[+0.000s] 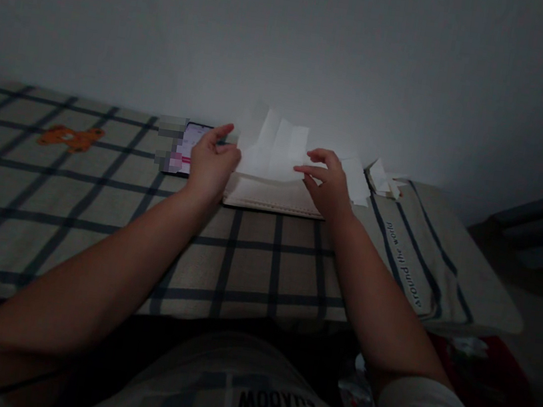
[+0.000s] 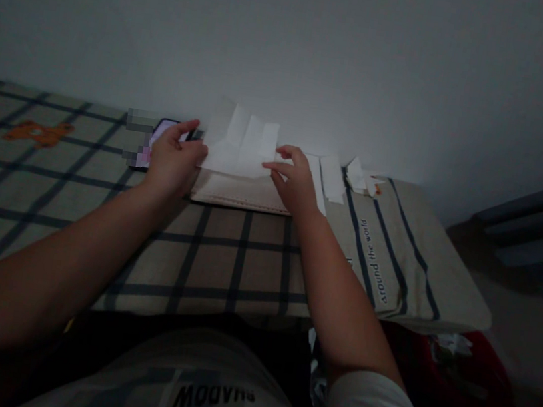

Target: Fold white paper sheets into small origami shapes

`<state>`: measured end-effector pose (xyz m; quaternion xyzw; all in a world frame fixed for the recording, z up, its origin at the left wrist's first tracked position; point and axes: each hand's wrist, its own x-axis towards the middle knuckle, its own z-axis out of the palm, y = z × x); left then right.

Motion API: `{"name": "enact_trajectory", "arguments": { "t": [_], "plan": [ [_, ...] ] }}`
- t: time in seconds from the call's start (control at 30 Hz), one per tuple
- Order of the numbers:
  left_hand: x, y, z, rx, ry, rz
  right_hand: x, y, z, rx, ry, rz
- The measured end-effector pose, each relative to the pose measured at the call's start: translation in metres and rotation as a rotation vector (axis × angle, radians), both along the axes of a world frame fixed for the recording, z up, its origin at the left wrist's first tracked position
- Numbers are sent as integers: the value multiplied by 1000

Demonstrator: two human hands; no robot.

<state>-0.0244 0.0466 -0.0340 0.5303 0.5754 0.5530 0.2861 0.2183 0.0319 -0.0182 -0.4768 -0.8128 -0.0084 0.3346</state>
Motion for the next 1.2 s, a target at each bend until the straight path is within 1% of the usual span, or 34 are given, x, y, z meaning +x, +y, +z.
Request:
{"name": "enact_trajectory", "arguments": {
  "t": [0.07,0.13,0.23,0.33,0.43,0.6,0.67,0.77,0.83,0.9,1.0,1.1,1.2],
  "plan": [
    [-2,-3,2,1,109,-37,5,4,-4,-14,-15,-5],
    [-4,-8,6,-5,215,-68,10,8,-8,-60,-59,9],
    [-6,-15,11,-17,396,-73,15,13,-13,-125,-118,60],
    [-8,-18,13,-76,571,-109,17,15,-14,-174,-159,108],
    [-9,-19,12,-117,680,-119,15,16,-13,-216,-193,115],
    [-9,-19,13,-79,707,-120,14,14,-11,-261,-213,106],
    [-9,-20,15,-63,689,-112,14,12,-10,-258,-200,110],
    [-6,-22,19,-3,629,-109,12,9,-7,-231,-160,159],
    [-3,-24,20,48,599,-146,10,6,-5,-205,-132,202],
    [0,-26,19,81,601,-237,7,4,-5,-186,-111,239],
    [5,-29,16,120,707,-367,3,3,-6,-165,-86,285],
    [7,-28,12,109,859,-388,2,3,-9,-137,-63,331],
    [6,-24,8,75,921,-396,1,5,-13,-99,-37,387]
  ]
}}
